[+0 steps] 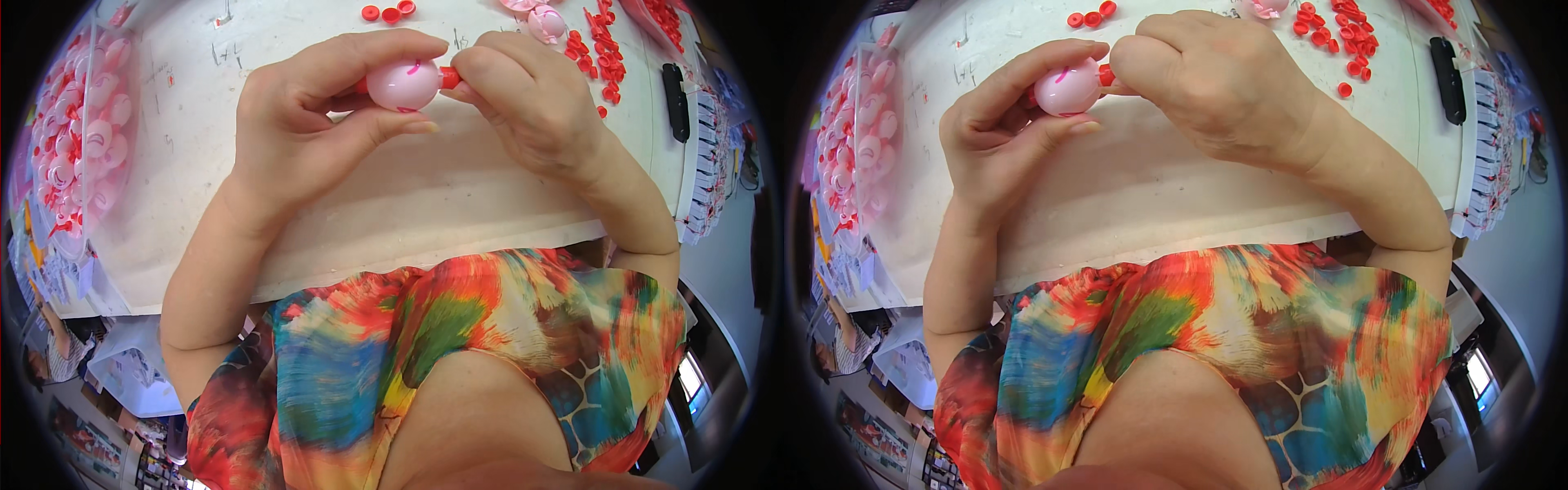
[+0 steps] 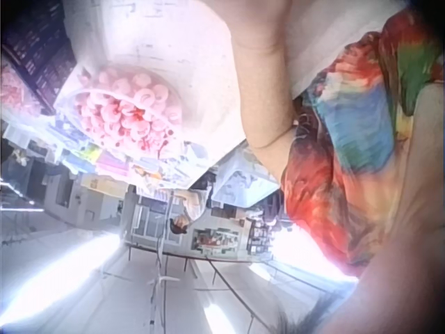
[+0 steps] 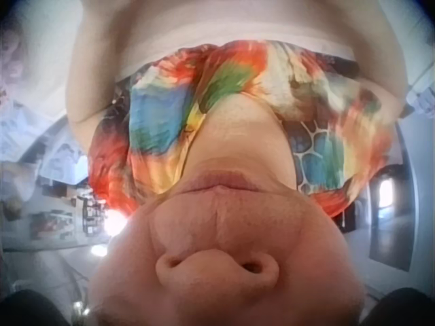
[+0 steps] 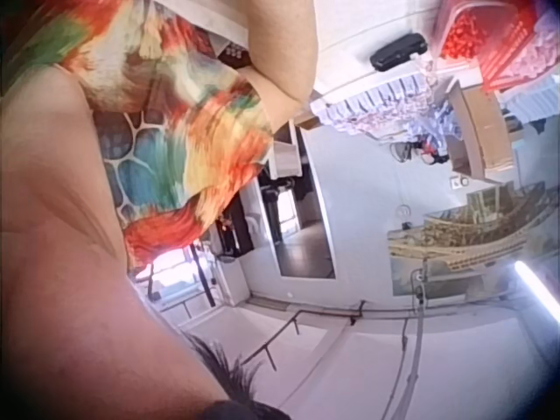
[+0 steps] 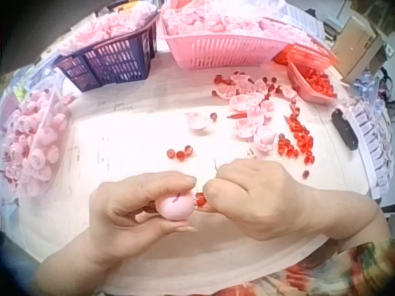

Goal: The person assembles small pink plastic toy parts by hand, fitting halves together and inserting red plastic components.

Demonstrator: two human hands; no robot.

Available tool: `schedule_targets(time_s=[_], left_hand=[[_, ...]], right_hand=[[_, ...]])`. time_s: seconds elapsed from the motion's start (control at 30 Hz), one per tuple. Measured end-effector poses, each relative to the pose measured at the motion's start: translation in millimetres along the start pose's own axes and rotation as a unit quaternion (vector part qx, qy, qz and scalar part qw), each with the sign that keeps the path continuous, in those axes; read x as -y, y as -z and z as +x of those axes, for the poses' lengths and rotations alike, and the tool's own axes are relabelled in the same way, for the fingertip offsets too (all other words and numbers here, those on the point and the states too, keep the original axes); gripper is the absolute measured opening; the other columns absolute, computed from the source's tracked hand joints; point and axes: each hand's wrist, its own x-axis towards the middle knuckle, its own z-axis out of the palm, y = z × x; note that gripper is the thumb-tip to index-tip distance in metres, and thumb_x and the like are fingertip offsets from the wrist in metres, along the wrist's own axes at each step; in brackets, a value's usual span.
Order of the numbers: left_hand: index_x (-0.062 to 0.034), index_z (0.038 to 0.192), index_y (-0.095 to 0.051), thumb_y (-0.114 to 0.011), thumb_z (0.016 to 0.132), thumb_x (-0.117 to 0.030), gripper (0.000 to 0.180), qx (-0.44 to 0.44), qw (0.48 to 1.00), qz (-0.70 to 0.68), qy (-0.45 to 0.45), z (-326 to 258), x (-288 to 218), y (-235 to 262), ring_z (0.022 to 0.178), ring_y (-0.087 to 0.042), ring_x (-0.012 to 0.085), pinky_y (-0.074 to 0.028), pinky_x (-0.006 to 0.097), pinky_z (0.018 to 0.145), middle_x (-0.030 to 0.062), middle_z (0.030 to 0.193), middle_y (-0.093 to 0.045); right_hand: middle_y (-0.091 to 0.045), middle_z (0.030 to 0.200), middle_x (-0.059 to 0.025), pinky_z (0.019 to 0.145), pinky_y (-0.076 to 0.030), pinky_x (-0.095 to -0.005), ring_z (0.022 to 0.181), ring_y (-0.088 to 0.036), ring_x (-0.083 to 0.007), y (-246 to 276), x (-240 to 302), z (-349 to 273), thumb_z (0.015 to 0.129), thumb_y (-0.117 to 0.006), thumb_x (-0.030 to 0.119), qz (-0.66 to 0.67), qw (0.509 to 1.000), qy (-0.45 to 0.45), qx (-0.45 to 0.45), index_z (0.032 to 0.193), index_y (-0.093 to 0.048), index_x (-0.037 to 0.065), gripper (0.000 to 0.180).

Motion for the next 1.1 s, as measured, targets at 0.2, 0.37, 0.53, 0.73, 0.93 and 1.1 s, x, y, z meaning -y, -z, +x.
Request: schedule_targets(time_s=[0.2,0.37,0.53,0.73,0.93,1.1], left_hand=[[0.0104,0.112,-0.045,-0.062,0.071,0.005,0.045,-0.050,0.995,-0.084,-0.011,-0.7,4.5,3.0,0.097,-0.055,0.0252,-0.047,0.035,0.084,0.0194,0.108,-0.053],[0.0099,0.113,-0.044,-0.061,0.072,0.004,0.045,-0.053,0.995,-0.087,-0.006,-0.2,7.1,0.0,0.098,-0.054,0.0253,-0.047,0.035,0.085,0.0196,0.109,-0.052],[0.0097,0.115,-0.043,-0.060,0.072,0.006,0.046,-0.036,0.999,-0.017,0.008,-1.3,-0.4,-0.8,0.100,-0.054,0.0235,-0.045,0.033,0.087,0.0194,0.111,-0.052],[0.0095,0.114,-0.045,-0.060,0.072,0.006,0.045,-0.013,1.000,0.022,0.011,-0.9,-4.6,-2.9,0.099,-0.054,0.0220,-0.045,0.030,0.086,0.0185,0.109,-0.053],[0.0079,0.111,-0.048,-0.061,0.070,0.008,0.042,-0.012,0.998,0.067,-0.003,-3.0,-6.3,-4.8,0.096,-0.056,0.0205,-0.047,0.028,0.083,0.0164,0.107,-0.055],[0.0059,0.110,-0.050,-0.061,0.070,0.009,0.042,-0.014,0.995,0.103,-0.008,-3.6,-5.4,-4.1,0.094,-0.056,0.0186,-0.048,0.027,0.081,0.0141,0.107,-0.055]], right_hand=[[-0.048,0.067,-0.0054,0.052,-0.038,-0.0245,0.057,-0.047,-0.0148,6.8,7.8,10.2,0.081,-0.054,0.009,0.154,0.978,-0.140,-0.001,0.081,-0.052,0.001,0.009],[-0.039,0.060,0.0003,0.047,-0.027,-0.0207,0.052,-0.035,-0.0063,11.6,2.7,5.4,0.090,-0.038,0.024,0.304,0.906,-0.272,0.114,0.069,-0.049,0.003,0.031],[-0.043,0.060,-0.0015,0.051,-0.031,-0.0225,0.055,-0.038,-0.0084,9.6,4.5,4.3,0.090,-0.039,0.024,0.391,0.881,-0.256,0.072,0.075,-0.051,0.001,0.030],[-0.048,0.060,-0.0056,0.053,-0.037,-0.0253,0.055,-0.044,-0.0134,5.8,8.5,1.4,0.090,-0.041,0.021,0.356,0.906,-0.223,0.051,0.081,-0.055,-0.002,0.028],[-0.047,0.058,-0.0082,0.051,-0.038,-0.0278,0.052,-0.045,-0.0169,-1.9,9.9,-1.6,0.089,-0.042,0.018,0.326,0.924,-0.198,0.025,0.080,-0.055,-0.002,0.025],[-0.048,0.058,-0.0097,0.051,-0.038,-0.0285,0.053,-0.046,-0.0185,-8.2,8.5,-3.0,0.088,-0.043,0.018,0.307,0.933,-0.189,0.014,0.080,-0.055,-0.002,0.024]])
